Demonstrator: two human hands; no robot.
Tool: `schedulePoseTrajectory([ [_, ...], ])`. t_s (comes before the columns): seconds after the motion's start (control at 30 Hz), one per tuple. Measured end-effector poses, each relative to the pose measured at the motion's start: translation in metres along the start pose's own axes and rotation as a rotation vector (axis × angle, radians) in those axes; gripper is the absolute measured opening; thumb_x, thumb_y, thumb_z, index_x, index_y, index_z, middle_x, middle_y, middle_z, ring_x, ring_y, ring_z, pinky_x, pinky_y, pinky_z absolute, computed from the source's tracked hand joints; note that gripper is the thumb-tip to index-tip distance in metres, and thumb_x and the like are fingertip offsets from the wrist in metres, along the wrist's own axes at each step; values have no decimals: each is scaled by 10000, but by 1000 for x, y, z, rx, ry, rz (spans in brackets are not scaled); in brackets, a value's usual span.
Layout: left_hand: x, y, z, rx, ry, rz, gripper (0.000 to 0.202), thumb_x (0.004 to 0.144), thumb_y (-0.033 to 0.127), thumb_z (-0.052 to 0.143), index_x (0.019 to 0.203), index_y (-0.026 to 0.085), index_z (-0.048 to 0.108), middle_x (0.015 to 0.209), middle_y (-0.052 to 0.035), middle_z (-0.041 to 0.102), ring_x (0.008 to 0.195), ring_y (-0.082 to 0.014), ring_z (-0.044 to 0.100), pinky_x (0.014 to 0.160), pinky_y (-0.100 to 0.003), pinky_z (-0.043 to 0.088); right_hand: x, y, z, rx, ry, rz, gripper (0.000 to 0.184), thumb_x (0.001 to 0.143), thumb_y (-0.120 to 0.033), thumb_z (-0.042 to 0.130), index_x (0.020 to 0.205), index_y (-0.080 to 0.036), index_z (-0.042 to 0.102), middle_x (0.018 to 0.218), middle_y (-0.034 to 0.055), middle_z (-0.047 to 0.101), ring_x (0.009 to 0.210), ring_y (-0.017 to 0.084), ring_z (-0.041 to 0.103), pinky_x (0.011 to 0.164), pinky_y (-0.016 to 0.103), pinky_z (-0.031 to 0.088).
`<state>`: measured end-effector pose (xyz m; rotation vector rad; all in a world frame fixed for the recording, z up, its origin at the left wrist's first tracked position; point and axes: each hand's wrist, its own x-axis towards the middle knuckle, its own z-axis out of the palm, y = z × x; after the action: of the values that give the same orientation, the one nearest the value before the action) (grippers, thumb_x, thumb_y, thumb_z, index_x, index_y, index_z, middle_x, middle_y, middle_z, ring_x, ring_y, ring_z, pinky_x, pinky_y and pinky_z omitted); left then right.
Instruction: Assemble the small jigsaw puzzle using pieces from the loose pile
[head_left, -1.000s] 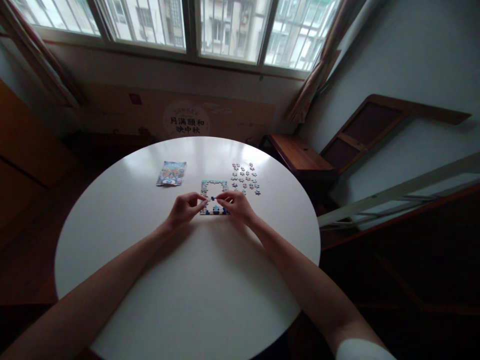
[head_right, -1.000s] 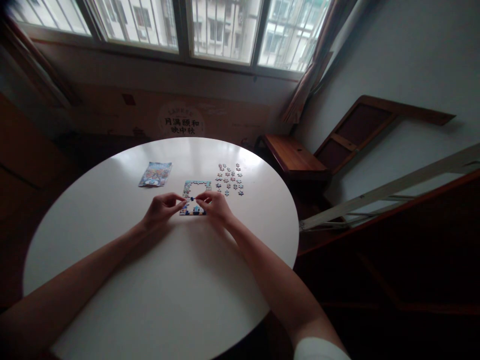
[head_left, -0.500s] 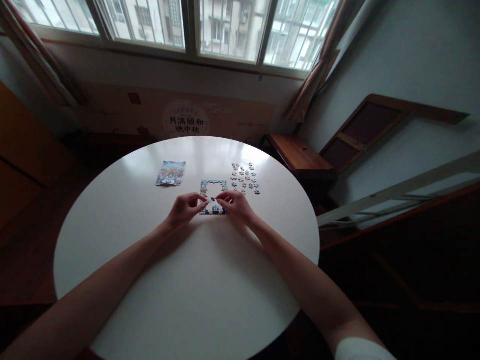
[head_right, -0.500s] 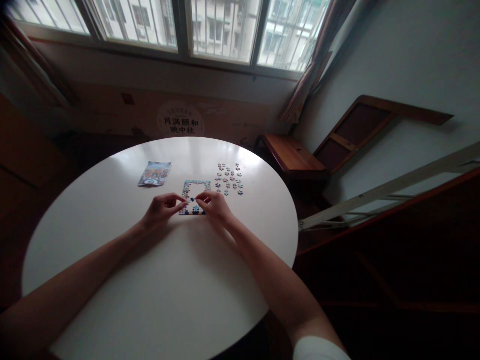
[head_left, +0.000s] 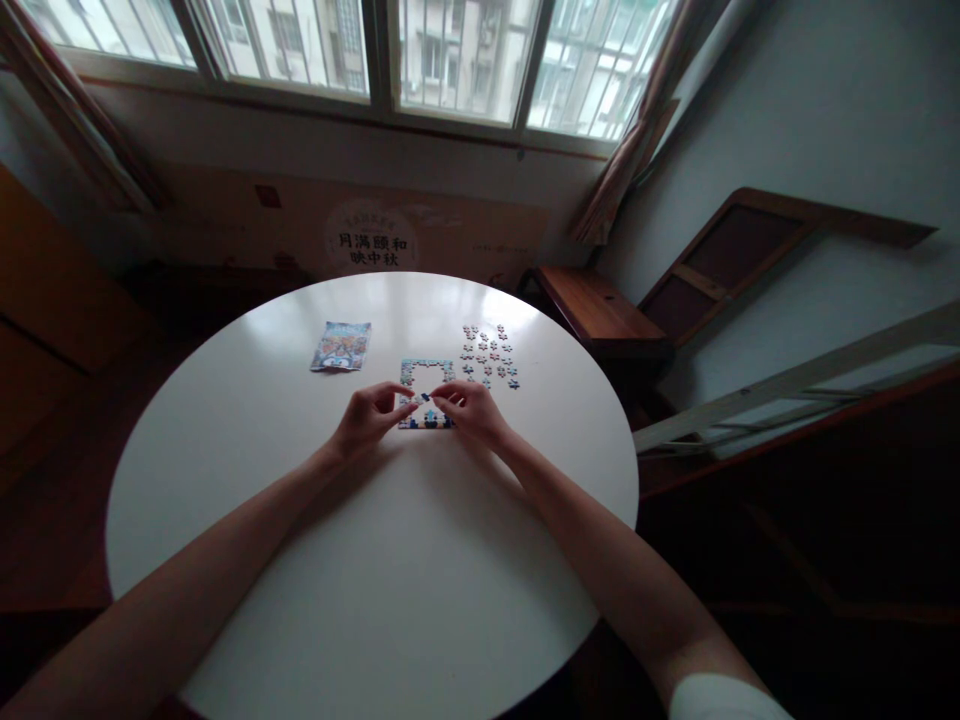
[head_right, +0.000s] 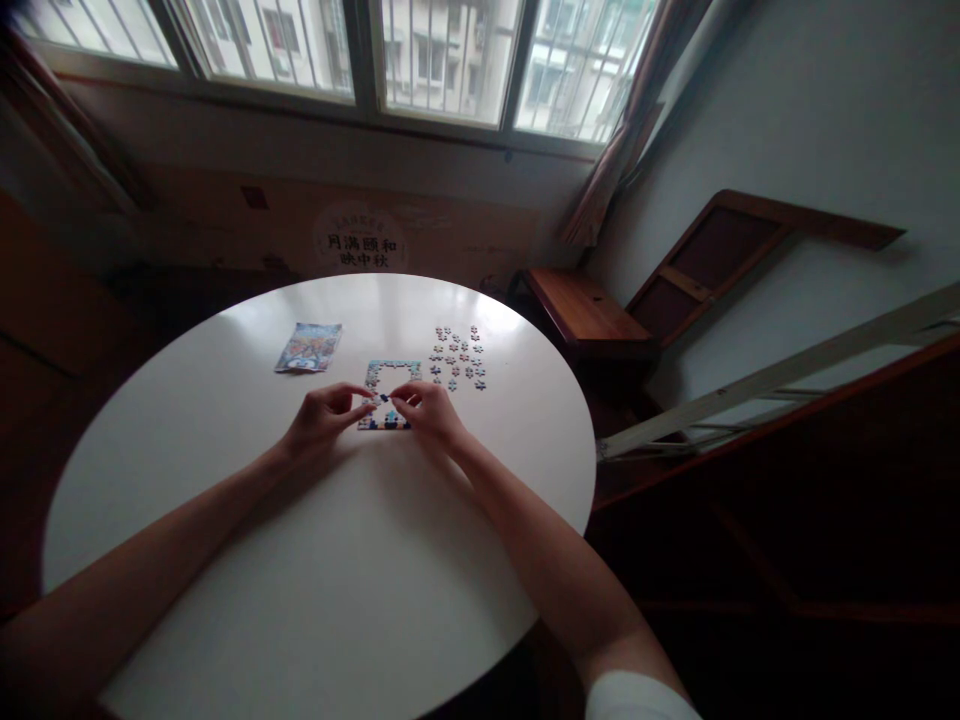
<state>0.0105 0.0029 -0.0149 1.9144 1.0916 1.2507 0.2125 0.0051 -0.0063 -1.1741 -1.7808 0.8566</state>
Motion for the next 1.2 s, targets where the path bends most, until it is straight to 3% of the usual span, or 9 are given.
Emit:
schedulePoseTrajectory([
  [0.17, -1, -2, 1, -12, -34, 9, 317, 762, 392, 731, 947, 134, 740, 485, 83, 350, 456, -65, 274, 422, -207, 200, 0, 0, 0, 2, 2, -3, 128, 789, -257, 646, 835, -185, 741, 808, 50, 732, 662, 142, 624, 648, 288, 517],
  [0.4, -1, -4, 1, -29, -87, 9, 290, 777, 368, 718, 924, 120, 747, 476, 79, 361, 454, -58, 255, 415, -197, 179, -1, -5, -1, -4, -20, -5, 129, 794, -248, 636, 837, -183, 739, 801, 49, 731, 657, 141, 624, 651, 289, 518],
  [1.2, 0, 2, 1, -15, -20, 2, 252, 756, 342, 729, 877, 120, 725, 495, 77, 361, 460, -62, 280, 424, -197, 200, 0, -1, 1, -32, -5, -71, 163, 808, -236, 626, 882, -162, 751, 784, 50, 733, 634, 122, 625, 602, 250, 501],
])
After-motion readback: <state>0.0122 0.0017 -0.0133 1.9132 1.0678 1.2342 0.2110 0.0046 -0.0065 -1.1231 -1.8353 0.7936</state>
